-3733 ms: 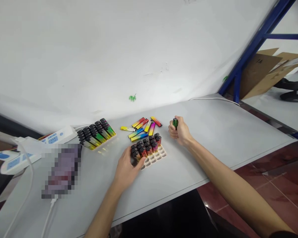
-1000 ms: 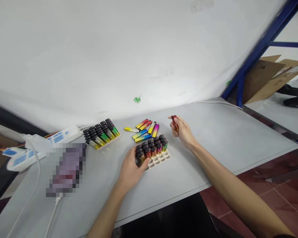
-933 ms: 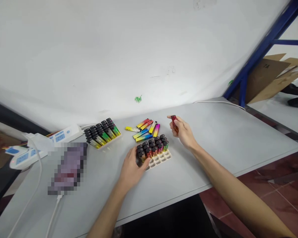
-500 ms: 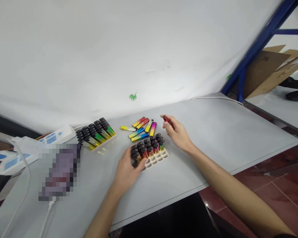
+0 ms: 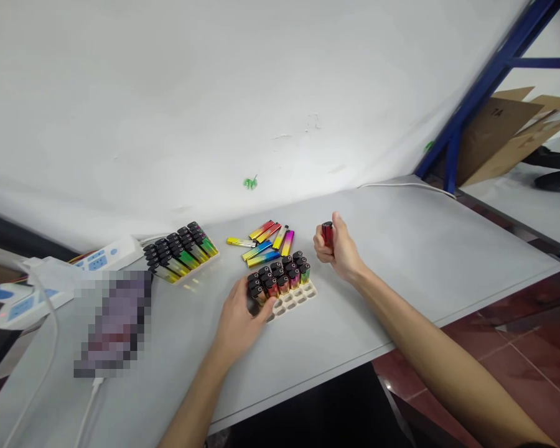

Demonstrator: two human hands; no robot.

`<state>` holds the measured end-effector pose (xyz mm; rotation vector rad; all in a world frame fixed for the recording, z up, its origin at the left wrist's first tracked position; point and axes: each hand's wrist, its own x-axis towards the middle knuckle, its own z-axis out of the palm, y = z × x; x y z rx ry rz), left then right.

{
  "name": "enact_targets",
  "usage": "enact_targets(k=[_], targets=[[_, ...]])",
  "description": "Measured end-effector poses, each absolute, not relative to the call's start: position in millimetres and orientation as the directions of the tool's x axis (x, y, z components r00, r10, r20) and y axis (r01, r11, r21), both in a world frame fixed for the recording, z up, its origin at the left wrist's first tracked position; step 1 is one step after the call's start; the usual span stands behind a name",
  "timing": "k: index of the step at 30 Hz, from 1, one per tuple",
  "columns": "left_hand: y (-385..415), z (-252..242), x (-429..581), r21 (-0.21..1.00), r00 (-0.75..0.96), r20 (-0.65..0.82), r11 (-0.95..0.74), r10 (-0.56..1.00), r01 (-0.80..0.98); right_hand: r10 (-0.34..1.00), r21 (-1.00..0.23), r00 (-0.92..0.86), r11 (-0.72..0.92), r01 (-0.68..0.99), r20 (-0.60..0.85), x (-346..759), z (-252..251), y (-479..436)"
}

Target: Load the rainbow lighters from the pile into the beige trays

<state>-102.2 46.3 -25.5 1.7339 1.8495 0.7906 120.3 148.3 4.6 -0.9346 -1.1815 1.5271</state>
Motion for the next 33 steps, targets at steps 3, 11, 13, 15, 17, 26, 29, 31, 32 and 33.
enact_targets(k=[3,11,13,15,17,26,29,31,32,33], targets=[[46.1,-24.7,-101.9,0.702,-0.08,0.039,0.029,0.996,0.712,0.97,-0.951,-0.212,-0.172,-0.258,-0.118,122.3,1.2,153.1],[45.6,-25.7,-102.6,0.699,-0.071,0.05,0.016,0.996,0.715,0.974,-0.939,-0.176,-0.187,-0.288,-0.14,121.6,2.0,151.8],[46.0,-25.9,-102.7,0.699,-0.072,0.045,0.021,0.996,0.715,0.974,-0.938,-0.186,-0.184,-0.294,-0.133,122.7,0.9,152.4],[46.5,-25.7,-102.4,0.697,-0.072,0.046,0.02,0.996,0.717,0.97,-0.938,-0.198,-0.193,-0.288,-0.139,124.3,-1.0,153.9],[46.9,-25.4,-102.1,0.693,-0.07,0.052,0.014,0.996,0.72,0.966,-0.938,-0.205,-0.208,-0.276,-0.154,125.8,-3.2,155.7],[44.7,-28.4,-102.7,0.753,-0.061,0.098,-0.034,0.993,0.657,0.986,-0.972,-0.142,-0.112,-0.206,-0.084,124.8,-18.1,155.1],[43.3,-30.9,-104.3,0.778,-0.038,0.102,-0.056,0.994,0.626,0.994,-0.997,-0.082,0.067,-0.035,0.069,130.2,-20.5,143.7],[40.5,-33.1,-106.9,0.773,-0.025,0.092,-0.056,0.995,0.632,0.984,-0.976,-0.073,0.169,0.139,0.16,139.1,-17.6,131.4],[38.6,-34.6,-108.5,0.765,-0.017,0.09,-0.059,0.996,0.641,0.978,-0.948,-0.077,0.208,0.239,0.195,144.5,-14.2,124.0],[36.4,-36.3,-110.4,0.753,-0.006,0.094,-0.067,0.996,0.655,0.971,-0.909,-0.083,0.239,0.342,0.225,149.9,-9.4,115.8]])
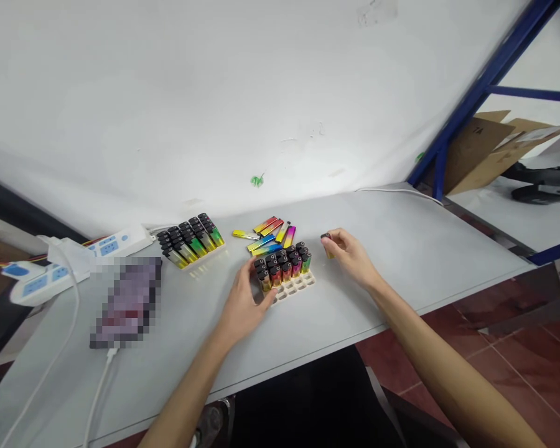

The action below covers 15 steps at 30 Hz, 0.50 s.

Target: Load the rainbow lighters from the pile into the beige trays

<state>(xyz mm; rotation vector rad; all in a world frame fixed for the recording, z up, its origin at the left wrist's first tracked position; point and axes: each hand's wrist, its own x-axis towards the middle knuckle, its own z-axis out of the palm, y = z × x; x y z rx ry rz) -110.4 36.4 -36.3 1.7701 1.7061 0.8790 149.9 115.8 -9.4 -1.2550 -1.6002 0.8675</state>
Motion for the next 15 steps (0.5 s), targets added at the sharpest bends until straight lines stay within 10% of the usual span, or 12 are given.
enact_targets(k=[3,15], targets=[[30.1,-41.8,-115.5,0.706,0.034,0.125,-0.113,0.992,0.699,0.951,-0.768,-0.101,0.297,0.567,0.293,159.1,12.6,88.5],[27.9,-42.4,-117.2,0.696,0.124,0.237,-0.258,0.964,0.671,0.792,-0.628,-0.496,0.596,0.5,0.356,69.2,15.8,39.9]])
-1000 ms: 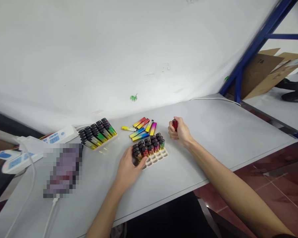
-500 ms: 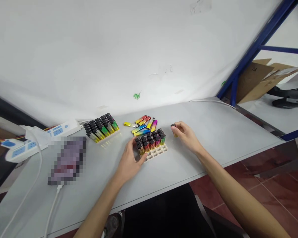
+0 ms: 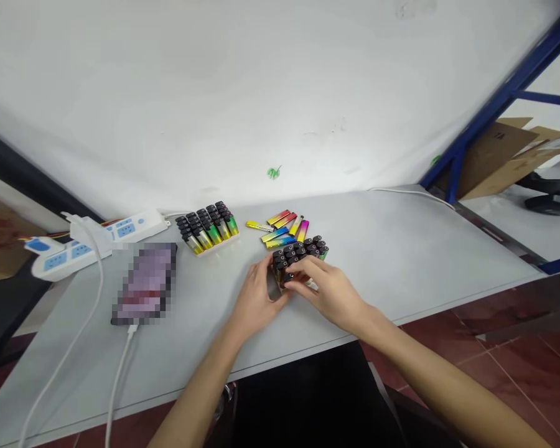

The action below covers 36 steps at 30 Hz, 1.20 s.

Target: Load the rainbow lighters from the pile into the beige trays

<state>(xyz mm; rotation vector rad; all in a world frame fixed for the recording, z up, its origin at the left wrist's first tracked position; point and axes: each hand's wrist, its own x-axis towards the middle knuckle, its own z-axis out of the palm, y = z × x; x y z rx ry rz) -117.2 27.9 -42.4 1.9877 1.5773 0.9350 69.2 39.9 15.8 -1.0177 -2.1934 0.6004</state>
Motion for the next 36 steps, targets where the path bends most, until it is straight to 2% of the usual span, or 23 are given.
enact_targets(k=[9,13,15,18,20,22,25,27,32,36], targets=[[27.7,-41.7,-116.8,0.713,0.098,0.217,-0.226,0.971,0.664,0.813,-0.557,-0.481,0.577,0.597,0.327,60.3,10.3,42.1],[27.9,-41.1,-115.9,0.701,0.086,0.232,-0.228,0.969,0.676,0.785,-0.38,-0.507,0.618,0.689,0.357,60.9,16.3,38.9],[27.6,-41.1,-116.1,0.703,0.076,0.238,-0.226,0.968,0.675,0.758,-0.349,-0.505,0.643,0.681,0.413,64.6,23.3,43.9],[27.4,-40.6,-116.7,0.713,0.055,0.229,-0.206,0.972,0.671,0.784,-0.432,-0.358,0.591,0.681,0.507,77.2,33.0,72.9],[27.7,-40.1,-116.8,0.72,0.046,0.211,-0.187,0.976,0.668,0.824,-0.475,-0.246,0.509,0.718,0.511,88.7,32.3,105.0],[28.4,-39.7,-116.7,0.729,0.035,0.199,-0.171,0.979,0.663,0.861,-0.497,-0.259,0.471,0.729,0.437,99.6,23.5,138.4],[29.2,-40.4,-116.5,0.733,0.022,0.206,-0.169,0.978,0.659,0.89,-0.464,-0.409,0.454,0.761,0.201,109.5,3.0,171.1],[29.4,-41.3,-116.2,0.731,0.017,0.212,-0.17,0.977,0.661,0.919,-0.44,-0.37,0.391,0.809,0.137,111.5,-7.9,176.7],[28.2,-41.1,-115.7,0.72,0.008,0.205,-0.156,0.979,0.677,0.971,-0.393,-0.186,0.231,0.89,0.149,111.7,-18.9,169.7],[27.4,-39.8,-115.5,0.712,-0.001,0.192,-0.138,0.981,0.689,0.968,-0.495,-0.167,0.239,0.835,0.187,118.4,-31.2,173.3]])
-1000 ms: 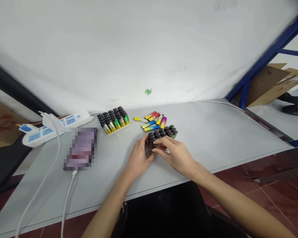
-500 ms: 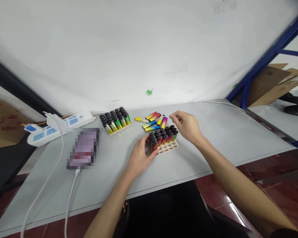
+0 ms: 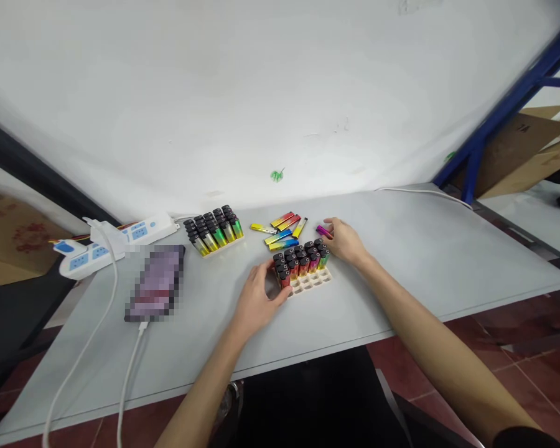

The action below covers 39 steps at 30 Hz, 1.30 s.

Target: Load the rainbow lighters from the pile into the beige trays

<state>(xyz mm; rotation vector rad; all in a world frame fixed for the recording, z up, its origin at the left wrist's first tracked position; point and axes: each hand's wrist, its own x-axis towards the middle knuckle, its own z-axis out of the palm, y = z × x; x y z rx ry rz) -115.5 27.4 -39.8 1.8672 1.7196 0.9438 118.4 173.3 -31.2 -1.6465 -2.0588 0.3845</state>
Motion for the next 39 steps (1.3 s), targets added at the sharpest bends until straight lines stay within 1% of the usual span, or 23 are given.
enact_targets(k=[2,5,8,14,23,28,34,39], targets=[[27.7,-39.7,-115.6,0.709,-0.004,0.187,-0.133,0.982,0.692,0.956,-0.558,-0.179,0.283,0.78,0.234,122.8,-37.0,174.4],[28.4,-39.5,-115.7,0.686,-0.012,0.187,-0.122,0.982,0.717,0.93,-0.678,-0.182,0.359,0.641,0.32,126.2,-37.3,168.9],[28.5,-38.2,-114.9,0.671,-0.029,0.162,-0.089,0.986,0.736,0.912,-0.741,-0.209,0.41,0.532,0.354,123.5,-28.3,158.0],[27.8,-35.6,-113.2,0.661,-0.037,0.133,-0.061,0.99,0.748,0.916,-0.755,-0.167,0.395,0.524,0.364,114.7,-15.7,144.1],[27.9,-34.4,-111.7,0.631,-0.058,0.132,-0.038,0.99,0.775,0.918,-0.738,-0.179,0.392,0.549,0.355,113.7,-14.3,144.0],[28.2,-32.6,-110.6,0.615,-0.071,0.133,-0.027,0.989,0.788,0.919,-0.747,-0.172,0.389,0.54,0.355,114.7,-13.9,143.5],[28.7,-30.7,-109.9,0.618,-0.065,0.146,-0.04,0.987,0.785,0.915,-0.755,-0.203,0.402,0.517,0.349,116.3,-14.1,143.9],[25.9,-34.3,-112.1,0.636,-0.063,0.124,-0.031,0.99,0.771,0.892,-0.754,-0.196,0.449,0.48,0.407,115.7,-13.4,142.5]])
